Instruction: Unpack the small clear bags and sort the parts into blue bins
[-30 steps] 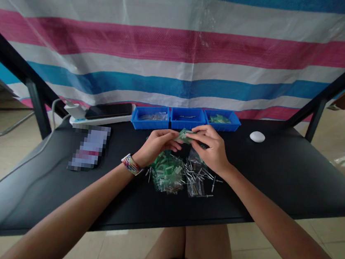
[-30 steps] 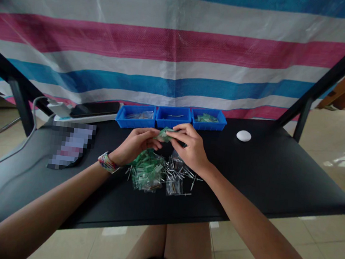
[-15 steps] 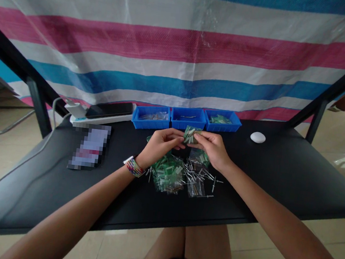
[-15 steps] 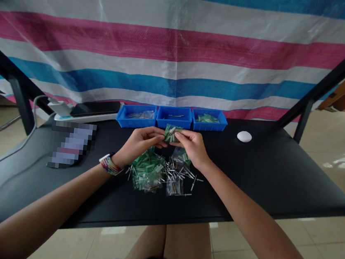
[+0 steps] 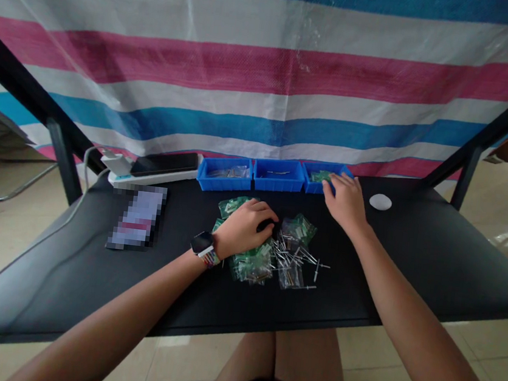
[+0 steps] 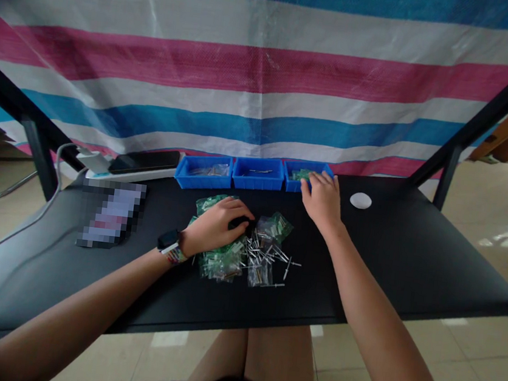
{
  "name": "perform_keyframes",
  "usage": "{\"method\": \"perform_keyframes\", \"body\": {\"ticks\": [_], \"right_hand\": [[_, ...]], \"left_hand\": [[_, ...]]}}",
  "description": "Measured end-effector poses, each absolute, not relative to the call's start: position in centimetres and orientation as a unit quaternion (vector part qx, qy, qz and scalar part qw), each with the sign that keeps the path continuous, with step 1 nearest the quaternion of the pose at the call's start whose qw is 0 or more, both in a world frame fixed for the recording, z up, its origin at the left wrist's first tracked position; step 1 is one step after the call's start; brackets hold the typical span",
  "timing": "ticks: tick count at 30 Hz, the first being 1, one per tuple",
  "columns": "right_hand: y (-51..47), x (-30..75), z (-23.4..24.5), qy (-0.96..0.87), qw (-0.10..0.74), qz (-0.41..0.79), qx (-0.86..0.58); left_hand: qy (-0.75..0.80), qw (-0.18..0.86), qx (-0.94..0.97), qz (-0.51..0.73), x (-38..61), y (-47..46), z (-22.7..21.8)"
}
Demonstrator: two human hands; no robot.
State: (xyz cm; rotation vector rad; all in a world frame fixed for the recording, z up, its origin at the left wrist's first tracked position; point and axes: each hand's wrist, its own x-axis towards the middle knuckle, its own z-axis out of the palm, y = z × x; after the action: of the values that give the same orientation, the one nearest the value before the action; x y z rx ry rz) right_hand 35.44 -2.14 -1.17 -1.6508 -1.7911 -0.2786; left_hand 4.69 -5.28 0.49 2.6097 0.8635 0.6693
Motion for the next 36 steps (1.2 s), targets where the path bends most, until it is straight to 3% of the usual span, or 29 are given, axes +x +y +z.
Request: {"method": "perform_keyframes", "body": {"ticks": [3,10,13,17,21,30,36], "right_hand": [[-1.9,34.4,-1.7,-0.681,0.318,-0.118,-0.649],[-4.2,33.1,0.9,-0.682,0.402,-0.17,-0.588],[-5.4,32.5,1.8,-0.728,0.383,-0.072,-0.564],[-5.6,32.1,1.3,-0.794,0.269,0.112,-0.534],[-5.0,32.3,0.4,-0.827,0.224,0.178,-0.484],[-4.4,32.6,0.1,-0.785,0.27,0.253,-0.497],[-4.3,32.6,0.7,-0.721,0.389,0.319,-0.477]], "left_hand": [[0.295,0.143,0.914,0.237,4.7,-5.4,0.7],[0.191,0.193,0.939,0.212,4.2,-5.5,1.3],[0.192,0.195,0.941,0.201,4.2,-5.4,1.0],[0.206,0.186,0.937,0.212,4.3,-4.9,0.9],[0.207,0.191,0.935,0.216,4.2,-4.8,0.9],[0.2,0.215,0.937,0.191,4.2,-5.2,0.6],[0.241,0.249,0.903,0.253,4.5,-4.9,0.8]]}}
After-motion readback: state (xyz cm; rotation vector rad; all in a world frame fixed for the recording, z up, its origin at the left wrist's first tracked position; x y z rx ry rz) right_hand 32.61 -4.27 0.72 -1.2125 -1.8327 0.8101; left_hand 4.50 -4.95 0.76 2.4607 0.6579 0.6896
